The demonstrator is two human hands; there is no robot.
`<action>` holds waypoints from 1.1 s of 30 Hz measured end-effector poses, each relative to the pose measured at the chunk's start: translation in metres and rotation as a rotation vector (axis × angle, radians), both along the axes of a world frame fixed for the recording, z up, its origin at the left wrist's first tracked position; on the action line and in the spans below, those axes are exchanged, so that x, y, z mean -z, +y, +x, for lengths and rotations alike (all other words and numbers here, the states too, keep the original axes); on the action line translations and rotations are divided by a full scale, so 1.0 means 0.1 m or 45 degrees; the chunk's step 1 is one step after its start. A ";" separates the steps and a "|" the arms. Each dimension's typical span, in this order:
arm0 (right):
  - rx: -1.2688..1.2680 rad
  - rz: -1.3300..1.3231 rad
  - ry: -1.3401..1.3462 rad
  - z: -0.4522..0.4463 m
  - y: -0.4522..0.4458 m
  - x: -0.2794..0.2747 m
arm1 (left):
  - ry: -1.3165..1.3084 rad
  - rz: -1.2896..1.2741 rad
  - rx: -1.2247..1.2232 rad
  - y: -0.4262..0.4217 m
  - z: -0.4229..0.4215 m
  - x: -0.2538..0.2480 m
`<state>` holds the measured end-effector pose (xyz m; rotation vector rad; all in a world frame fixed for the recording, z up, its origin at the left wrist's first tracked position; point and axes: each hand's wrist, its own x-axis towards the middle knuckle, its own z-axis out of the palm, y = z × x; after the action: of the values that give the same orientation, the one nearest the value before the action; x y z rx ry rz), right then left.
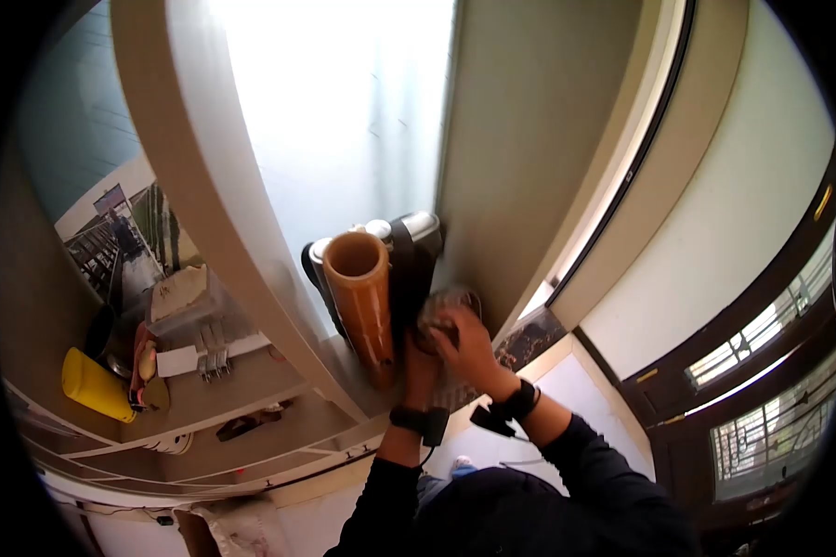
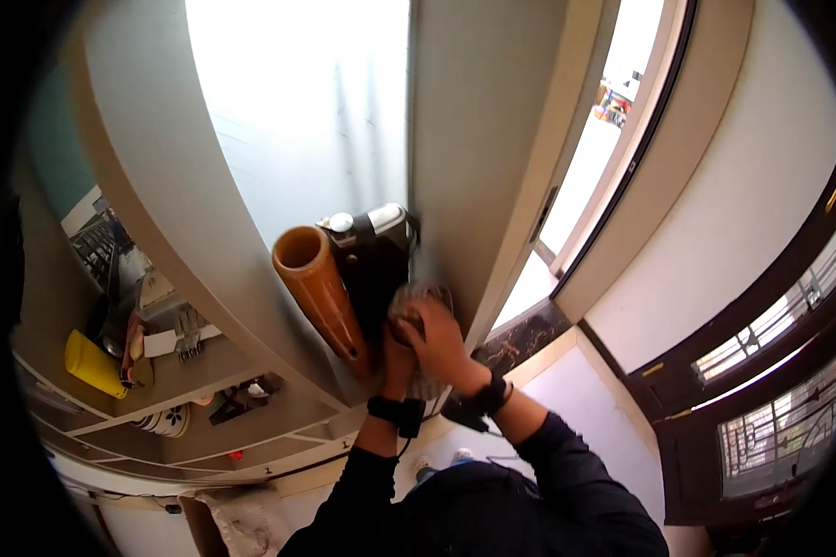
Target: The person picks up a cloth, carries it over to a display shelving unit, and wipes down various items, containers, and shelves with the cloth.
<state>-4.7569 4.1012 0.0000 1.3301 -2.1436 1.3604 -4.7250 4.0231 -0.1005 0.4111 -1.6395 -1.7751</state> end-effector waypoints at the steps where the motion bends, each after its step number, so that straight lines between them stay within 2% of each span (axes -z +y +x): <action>1: -0.029 0.015 -0.054 -0.06 -0.06 0.02 | 0.044 0.097 0.027 0.01 0.00 -0.06; 4: -0.182 0.002 -0.245 -0.16 -0.13 0.10 | -0.016 -0.234 -0.114 0.01 0.00 -0.01; 7: -0.163 -0.049 -0.347 -0.16 -0.15 0.13 | 0.031 -0.126 -0.074 -0.02 -0.02 0.05; 10: -0.106 -0.044 -0.451 -0.18 -0.17 0.18 | 0.038 -0.171 -0.035 -0.05 -0.02 0.09; 13: 0.010 -0.188 -0.271 -0.23 -0.25 0.26 | 0.025 -0.167 -0.106 -0.06 -0.05 0.17; 17: 0.095 -0.189 -0.483 -0.31 -0.32 0.26 | -0.102 -0.120 -0.110 -0.10 -0.02 0.20; 20: 0.016 -0.053 -0.411 -0.30 -0.27 0.16 | -0.184 0.031 -0.106 -0.06 -0.01 0.14; 22: -0.089 -0.156 -0.137 -0.30 -0.26 0.07 | 0.090 -0.081 -0.043 -0.06 -0.04 0.10; 25: -0.169 -0.199 -0.131 -0.24 -0.22 -0.14 | 0.051 -0.093 -0.091 -0.10 -0.09 0.26; 29: -0.195 -0.061 -0.323 -0.31 -0.17 -0.15 | -0.021 0.033 -0.084 -0.01 0.03 -0.02; 31: -0.196 -0.060 -0.250 -0.34 -0.17 -0.10 | -0.062 -0.175 -0.154 -0.01 0.06 -0.07; 33: -0.255 -0.088 -0.266 -0.37 -0.18 -0.06 | -0.088 -0.150 -0.125 0.00 0.10 -0.15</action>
<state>-4.7939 4.0836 0.0055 1.4664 -2.1148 1.7046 -4.7149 4.0227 -0.0859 0.4950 -1.7317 -1.6000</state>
